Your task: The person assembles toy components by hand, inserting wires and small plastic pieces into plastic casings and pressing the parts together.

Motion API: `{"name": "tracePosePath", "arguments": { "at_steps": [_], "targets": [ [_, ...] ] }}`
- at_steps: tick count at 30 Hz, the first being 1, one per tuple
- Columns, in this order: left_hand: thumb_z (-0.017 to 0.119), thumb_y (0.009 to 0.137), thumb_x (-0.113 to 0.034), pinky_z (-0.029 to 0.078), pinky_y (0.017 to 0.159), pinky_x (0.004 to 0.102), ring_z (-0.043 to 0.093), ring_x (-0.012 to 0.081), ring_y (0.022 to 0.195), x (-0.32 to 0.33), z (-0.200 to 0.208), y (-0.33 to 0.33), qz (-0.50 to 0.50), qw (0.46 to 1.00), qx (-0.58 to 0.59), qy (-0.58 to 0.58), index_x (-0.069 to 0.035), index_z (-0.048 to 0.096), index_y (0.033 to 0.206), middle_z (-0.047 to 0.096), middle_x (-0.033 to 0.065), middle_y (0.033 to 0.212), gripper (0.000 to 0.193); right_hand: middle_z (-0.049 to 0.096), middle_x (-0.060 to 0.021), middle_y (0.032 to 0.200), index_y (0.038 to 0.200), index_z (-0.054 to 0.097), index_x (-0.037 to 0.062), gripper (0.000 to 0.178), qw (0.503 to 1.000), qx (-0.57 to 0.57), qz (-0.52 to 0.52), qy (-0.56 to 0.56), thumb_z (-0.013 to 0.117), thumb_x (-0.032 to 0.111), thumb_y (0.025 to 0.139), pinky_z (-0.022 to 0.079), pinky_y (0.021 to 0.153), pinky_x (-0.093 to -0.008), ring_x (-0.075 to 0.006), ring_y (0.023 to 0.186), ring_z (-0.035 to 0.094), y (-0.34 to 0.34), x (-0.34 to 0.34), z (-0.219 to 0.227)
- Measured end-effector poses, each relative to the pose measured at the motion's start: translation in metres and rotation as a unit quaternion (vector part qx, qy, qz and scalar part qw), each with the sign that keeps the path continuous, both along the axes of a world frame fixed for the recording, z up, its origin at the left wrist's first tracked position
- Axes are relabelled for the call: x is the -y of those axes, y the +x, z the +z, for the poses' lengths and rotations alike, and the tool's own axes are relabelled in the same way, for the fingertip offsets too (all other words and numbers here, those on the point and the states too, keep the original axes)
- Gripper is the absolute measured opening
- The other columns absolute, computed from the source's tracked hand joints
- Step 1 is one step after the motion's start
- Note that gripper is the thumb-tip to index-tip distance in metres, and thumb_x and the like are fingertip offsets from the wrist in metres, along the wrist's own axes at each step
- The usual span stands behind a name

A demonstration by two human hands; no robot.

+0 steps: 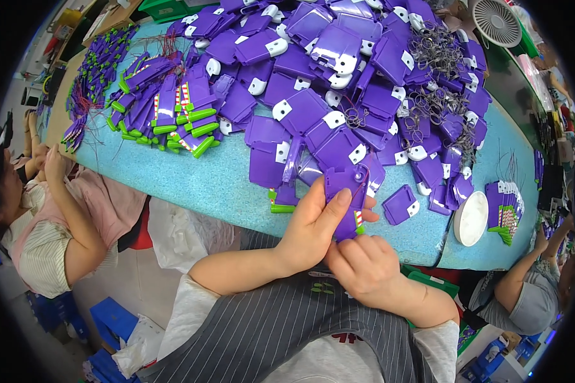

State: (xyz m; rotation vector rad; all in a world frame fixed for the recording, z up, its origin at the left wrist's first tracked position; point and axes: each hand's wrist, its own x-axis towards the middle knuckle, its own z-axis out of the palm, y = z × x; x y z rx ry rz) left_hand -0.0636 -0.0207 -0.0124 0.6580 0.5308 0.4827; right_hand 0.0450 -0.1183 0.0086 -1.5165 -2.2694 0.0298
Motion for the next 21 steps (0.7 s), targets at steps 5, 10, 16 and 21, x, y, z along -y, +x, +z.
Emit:
{"name": "tracePosePath", "arguments": {
  "at_steps": [5,10,16,21],
  "targets": [
    [0.044,0.098,-0.018,0.05,0.076,0.0276,0.063,0.0161,0.085,-0.008,0.001,-0.018,-0.036,0.995,-0.019,0.094,-0.001,0.04,0.12,0.06,0.0107,0.102,0.028,0.059,-0.0051,0.069,0.083,0.064,0.0015,0.021,0.956,-0.276,-0.034,-0.096,0.071,0.019,0.076,0.045,0.05,-0.03,-0.0152,0.062,0.057,0.034,0.011,0.02],
    [0.042,0.098,-0.019,0.049,0.073,0.0254,0.062,0.0136,0.08,0.007,0.005,-0.027,-0.271,0.954,-0.072,0.102,-0.001,0.036,0.123,0.058,0.0122,0.105,0.031,0.065,-0.015,0.102,0.118,0.056,-0.0049,0.032,0.675,-0.669,-0.27,-0.154,0.046,0.018,0.097,0.051,0.069,-0.027,-0.0145,0.077,0.062,0.047,-0.033,0.015],
    [0.041,0.098,-0.018,0.052,0.08,0.0299,0.062,0.0176,0.094,0.011,-0.002,-0.026,-0.144,0.988,-0.05,0.007,-0.002,0.035,0.126,0.056,0.0157,0.117,0.033,0.061,-0.0081,0.074,0.1,0.066,-0.0039,0.019,0.878,-0.416,-0.236,-0.037,0.062,-0.001,0.082,0.039,0.052,-0.0211,-0.0102,0.06,0.054,0.039,-0.026,0.032],
    [0.045,0.096,-0.009,0.05,0.087,0.0295,0.061,0.0177,0.098,0.016,0.008,-0.018,-0.031,0.997,0.034,0.06,0.003,0.043,0.121,0.058,0.0104,0.113,0.027,0.054,-0.006,0.064,0.09,0.065,-0.0016,0.023,0.922,-0.289,-0.235,0.101,0.071,-0.006,0.068,0.038,0.041,-0.0271,-0.0155,0.046,0.05,0.02,-0.001,0.017]
  ]
}}
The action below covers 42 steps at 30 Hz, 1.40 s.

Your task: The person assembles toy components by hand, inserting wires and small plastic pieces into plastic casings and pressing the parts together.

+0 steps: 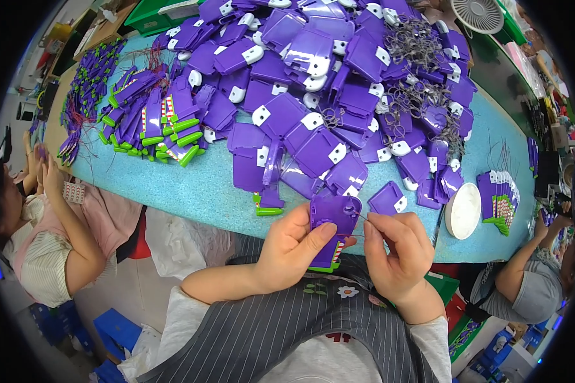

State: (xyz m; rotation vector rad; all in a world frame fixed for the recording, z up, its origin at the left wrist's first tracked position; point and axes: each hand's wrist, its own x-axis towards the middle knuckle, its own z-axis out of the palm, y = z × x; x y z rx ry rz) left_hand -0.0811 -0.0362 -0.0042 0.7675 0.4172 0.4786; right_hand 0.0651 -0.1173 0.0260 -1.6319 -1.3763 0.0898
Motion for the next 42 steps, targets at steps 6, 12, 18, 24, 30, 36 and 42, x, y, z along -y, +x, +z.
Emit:
{"name": "tracePosePath", "arguments": {
  "at_steps": [6,12,18,24,30,36,42],
  "targets": [
    [0.046,0.096,-0.006,0.048,0.084,0.0249,0.059,0.0131,0.097,0.015,0.0,-0.001,0.013,0.995,-0.007,0.094,0.004,0.046,0.122,0.06,0.0104,0.11,0.028,0.05,-0.0039,0.059,0.088,0.064,-0.0006,0.024,0.996,0.082,-0.013,-0.015,0.072,-0.005,0.066,0.036,0.039,-0.0279,-0.0148,0.044,0.047,0.005,0.004,-0.002],
    [0.051,0.093,-0.006,0.048,0.067,0.0208,0.06,0.0071,0.08,0.017,-0.01,0.001,0.011,0.977,-0.077,0.2,0.005,0.052,0.118,0.066,0.0068,0.093,0.027,0.049,-0.0053,0.06,0.086,0.062,-0.0001,0.021,0.996,0.077,-0.003,-0.043,0.07,-0.004,0.067,0.035,0.039,-0.0304,-0.0176,0.044,0.048,0.009,0.005,-0.005],
    [0.058,0.088,-0.004,0.05,0.059,0.0271,0.065,0.0151,0.069,0.009,-0.01,0.001,0.006,0.903,-0.154,0.4,0.006,0.053,0.114,0.067,0.0113,0.085,0.029,0.053,-0.0063,0.062,0.085,0.062,0.0,0.017,0.993,0.084,0.0,-0.078,0.07,-0.002,0.07,0.038,0.041,-0.0304,-0.0188,0.045,0.05,0.011,0.003,-0.002],
    [0.061,0.083,0.0,0.048,0.052,0.0323,0.063,0.0244,0.059,0.006,-0.011,0.002,0.065,0.837,-0.135,0.527,0.007,0.053,0.111,0.063,0.0154,0.076,0.031,0.057,-0.0084,0.073,0.1,0.058,-0.0014,0.024,0.995,-0.054,0.032,-0.08,0.068,0.006,0.079,0.039,0.041,-0.0277,-0.0158,0.046,0.051,0.015,0.002,-0.01],
    [0.061,0.082,0.001,0.048,0.051,0.0306,0.064,0.0222,0.059,0.005,0.001,0.003,0.076,0.791,-0.151,0.588,0.008,0.053,0.11,0.064,0.0141,0.076,0.03,0.057,-0.0109,0.082,0.106,0.05,-0.0055,0.026,0.982,-0.11,0.084,-0.128,0.061,0.007,0.086,0.04,0.042,-0.0268,-0.0142,0.047,0.051,0.011,0.005,-0.009],
    [0.06,0.085,-0.001,0.052,0.058,0.0266,0.067,0.0166,0.067,0.01,0.0,0.001,0.043,0.882,-0.136,0.449,0.008,0.054,0.109,0.068,0.0121,0.085,0.027,0.06,-0.0111,0.076,0.093,0.05,-0.0024,0.021,0.997,0.033,0.069,0.013,0.064,-0.001,0.079,0.04,0.041,-0.0272,-0.019,0.047,0.053,0.018,0.007,-0.022],
    [0.058,0.087,-0.004,0.051,0.059,0.0244,0.064,0.0106,0.068,0.019,-0.001,-0.001,0.024,0.927,-0.107,0.359,0.006,0.056,0.11,0.068,0.0094,0.085,0.025,0.059,-0.0056,0.063,0.085,0.054,0.0002,0.02,0.99,0.108,0.057,0.064,0.068,-0.002,0.072,0.041,0.041,-0.0278,-0.0178,0.047,0.055,0.019,0.014,-0.019]
  ]
}}
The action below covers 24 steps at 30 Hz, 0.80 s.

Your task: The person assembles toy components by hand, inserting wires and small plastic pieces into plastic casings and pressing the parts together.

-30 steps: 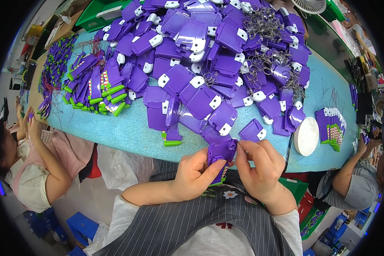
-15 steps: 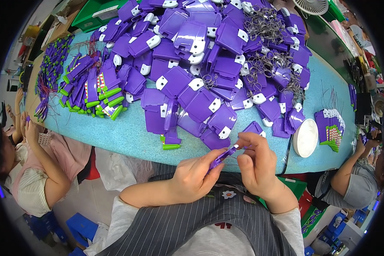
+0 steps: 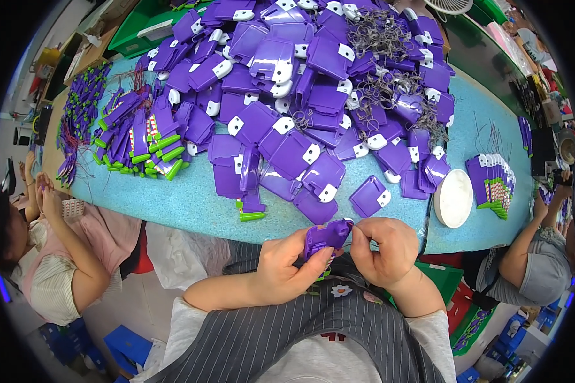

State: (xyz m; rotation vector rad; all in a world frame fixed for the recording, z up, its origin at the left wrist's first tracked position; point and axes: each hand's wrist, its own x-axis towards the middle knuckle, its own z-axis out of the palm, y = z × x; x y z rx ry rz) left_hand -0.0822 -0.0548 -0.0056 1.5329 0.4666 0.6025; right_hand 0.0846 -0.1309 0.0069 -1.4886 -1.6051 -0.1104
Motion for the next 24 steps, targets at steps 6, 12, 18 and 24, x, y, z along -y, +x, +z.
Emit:
{"name": "tracePosePath", "arguments": {
  "at_steps": [6,12,18,24],
  "targets": [
    [0.058,0.088,-0.004,0.05,0.058,0.0235,0.063,0.0096,0.066,0.0,0.001,0.001,-0.019,1.0,-0.008,-0.008,0.006,0.057,0.109,0.068,0.0088,0.084,0.024,0.063,-0.0086,0.068,0.082,0.054,0.0016,0.017,0.997,-0.013,0.002,-0.076,0.066,-0.004,0.071,0.045,0.047,-0.0301,-0.0217,0.053,0.06,0.0,0.01,0.006],
    [0.061,0.085,-0.003,0.05,0.055,0.0258,0.065,0.0131,0.064,-0.003,-0.001,0.004,-0.012,0.995,-0.016,0.099,0.006,0.056,0.107,0.068,0.0105,0.082,0.024,0.059,-0.0048,0.062,0.08,0.056,0.0021,0.017,1.0,-0.004,-0.012,-0.015,0.07,0.001,0.071,0.041,0.042,-0.0271,-0.0167,0.046,0.055,0.004,0.008,-0.001],
    [0.062,0.084,-0.003,0.05,0.054,0.0261,0.066,0.015,0.063,-0.006,-0.006,0.004,-0.018,0.994,-0.022,0.11,0.006,0.056,0.107,0.068,0.0117,0.081,0.026,0.059,-0.0042,0.061,0.079,0.057,0.0024,0.017,1.0,0.001,-0.009,-0.029,0.071,0.002,0.07,0.041,0.041,-0.0267,-0.0166,0.044,0.054,0.005,0.009,-0.006],
    [0.061,0.085,-0.003,0.05,0.057,0.0252,0.065,0.0124,0.065,-0.009,-0.005,0.006,-0.061,0.998,-0.015,-0.006,0.006,0.057,0.107,0.069,0.0101,0.082,0.024,0.059,-0.0038,0.061,0.079,0.057,0.0029,0.017,1.0,-0.014,-0.009,-0.024,0.071,0.002,0.07,0.04,0.041,-0.0272,-0.0165,0.044,0.054,0.007,0.007,-0.004]
  ]
}}
